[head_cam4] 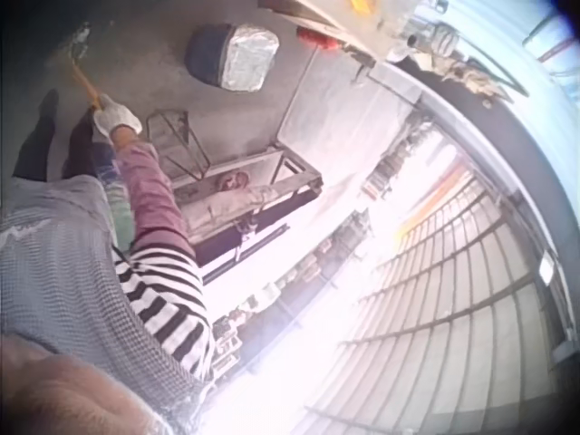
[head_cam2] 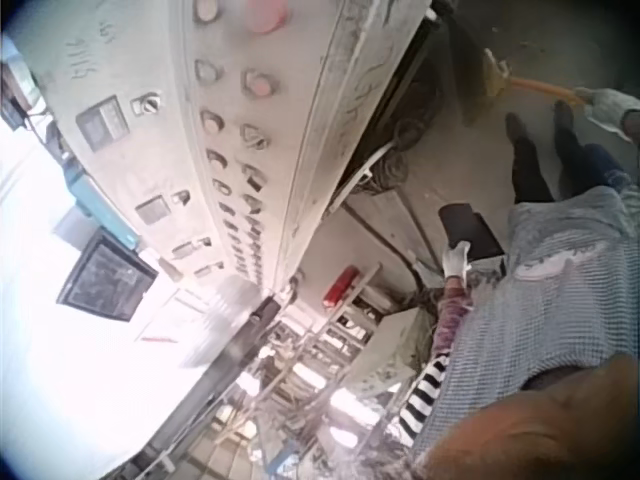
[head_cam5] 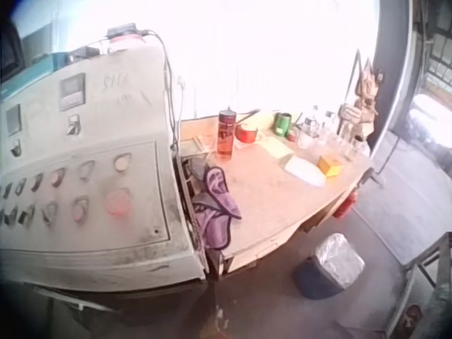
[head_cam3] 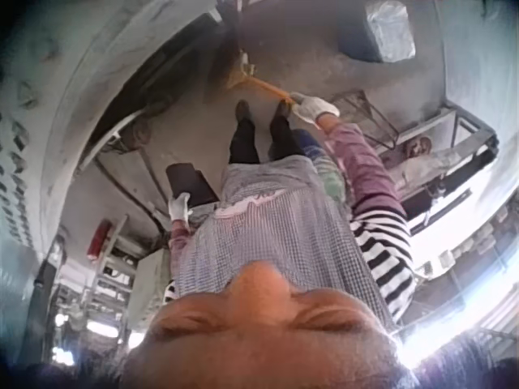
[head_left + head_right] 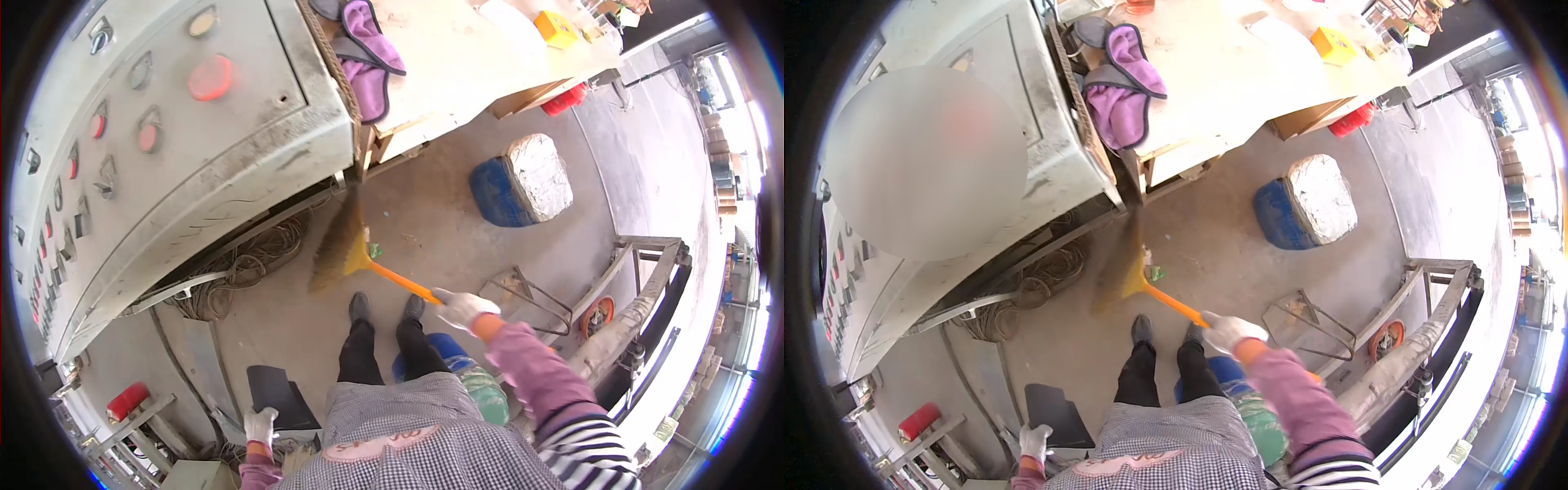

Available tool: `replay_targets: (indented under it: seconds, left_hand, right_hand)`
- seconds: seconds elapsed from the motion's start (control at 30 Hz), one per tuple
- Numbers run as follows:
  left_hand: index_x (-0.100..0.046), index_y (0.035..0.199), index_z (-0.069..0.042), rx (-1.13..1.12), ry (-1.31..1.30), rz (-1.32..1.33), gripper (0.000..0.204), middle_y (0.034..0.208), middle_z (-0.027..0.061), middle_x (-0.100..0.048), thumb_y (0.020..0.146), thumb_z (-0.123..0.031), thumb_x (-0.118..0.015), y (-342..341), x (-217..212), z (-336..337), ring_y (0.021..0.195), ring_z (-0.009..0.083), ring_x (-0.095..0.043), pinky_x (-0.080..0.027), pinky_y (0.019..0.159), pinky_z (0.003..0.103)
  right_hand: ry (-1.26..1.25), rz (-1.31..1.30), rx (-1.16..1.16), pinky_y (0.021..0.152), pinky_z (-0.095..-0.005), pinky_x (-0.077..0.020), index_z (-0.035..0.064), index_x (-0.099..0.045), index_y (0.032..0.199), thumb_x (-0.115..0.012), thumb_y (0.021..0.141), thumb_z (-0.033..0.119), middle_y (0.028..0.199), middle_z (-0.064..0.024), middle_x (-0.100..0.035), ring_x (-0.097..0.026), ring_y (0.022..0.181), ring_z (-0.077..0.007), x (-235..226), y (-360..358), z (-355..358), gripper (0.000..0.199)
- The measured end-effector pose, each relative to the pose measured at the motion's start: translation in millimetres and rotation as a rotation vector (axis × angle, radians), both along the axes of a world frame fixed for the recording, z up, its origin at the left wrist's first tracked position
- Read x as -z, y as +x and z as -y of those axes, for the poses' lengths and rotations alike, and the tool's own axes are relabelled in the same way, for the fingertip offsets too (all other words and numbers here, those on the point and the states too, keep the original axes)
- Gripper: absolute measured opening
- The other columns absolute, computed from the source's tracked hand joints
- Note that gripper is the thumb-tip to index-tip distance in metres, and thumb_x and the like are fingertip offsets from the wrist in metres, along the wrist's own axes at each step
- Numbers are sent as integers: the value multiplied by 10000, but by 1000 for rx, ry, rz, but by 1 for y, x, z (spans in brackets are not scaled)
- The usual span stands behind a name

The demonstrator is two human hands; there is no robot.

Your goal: Sweeping wood debris and trash into a dustpan and emptying it into a bin in a factory setting.

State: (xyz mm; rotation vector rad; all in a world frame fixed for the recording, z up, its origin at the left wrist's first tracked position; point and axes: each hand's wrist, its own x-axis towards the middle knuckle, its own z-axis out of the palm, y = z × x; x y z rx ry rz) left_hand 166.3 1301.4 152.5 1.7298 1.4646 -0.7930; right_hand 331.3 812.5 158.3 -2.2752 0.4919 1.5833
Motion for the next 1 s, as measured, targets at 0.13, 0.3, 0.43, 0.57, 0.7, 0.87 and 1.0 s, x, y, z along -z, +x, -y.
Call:
replay_targets:
  seconds: [0.13,0.3,0.43,0.57,0.7,0.87,1.0]
  left_hand:
    - [-620,1098,6,83,26,200,382,940,110,-657,719,-40,-622,3,-23,-7,820,273,-640,-533,741,510]
    - [-648,1012,14,-90,219,-69,292,824,116,-665,738,-87,-651,-74,-21,-63,671,272,-605,-510,651,407]
    - [-704,908,-21,186,262,-85,221,796,173,-692,714,-126,-711,-216,23,-135,773,324,-687,-512,662,412]
    - [-665,982,-111,410,17,386,280,732,76,-634,713,-32,-655,-378,66,-200,577,231,-583,-487,526,401]
    - [-618,1065,-22,-276,288,-121,355,866,109,-645,712,10,-639,-150,1,-55,746,289,-615,-507,585,518]
    - [-598,1149,27,-96,108,366,474,958,133,-661,675,8,-603,-95,-6,-55,810,276,-617,-521,682,441]
    - [-551,1242,45,-56,215,121,536,1023,141,-625,744,-114,-669,-48,-80,21,786,269,-596,-507,561,423]
  right_hand:
    - [6,-36,87,954,-448,-480,309,-431,1447,-479,909,379,1260,-146,-633,-617,1145,-335,82,-9,-15,545]
    - [-218,86,49,877,-475,-500,248,-525,1356,-574,897,387,1194,-181,-652,-630,1097,-372,121,-93,93,482]
    - [-368,147,-60,709,-442,-524,264,-468,1432,-560,916,239,970,-159,-691,-683,886,-339,80,-114,137,525]
    - [257,-10,870,405,-273,-346,222,-507,1399,-593,907,166,617,49,-453,-432,466,-63,23,-106,106,502]
    - [8,69,91,909,-423,-485,309,-408,1469,-491,919,469,1205,-178,-652,-636,1097,-344,18,-73,17,579]
    - [-68,52,-47,877,-392,-515,368,-405,1460,-437,949,431,1187,-100,-677,-672,1067,-274,87,-58,7,516]
    - [-156,-48,1,886,-409,-509,371,-427,1445,-409,972,427,1185,-66,-684,-668,1086,-264,101,-70,81,476]
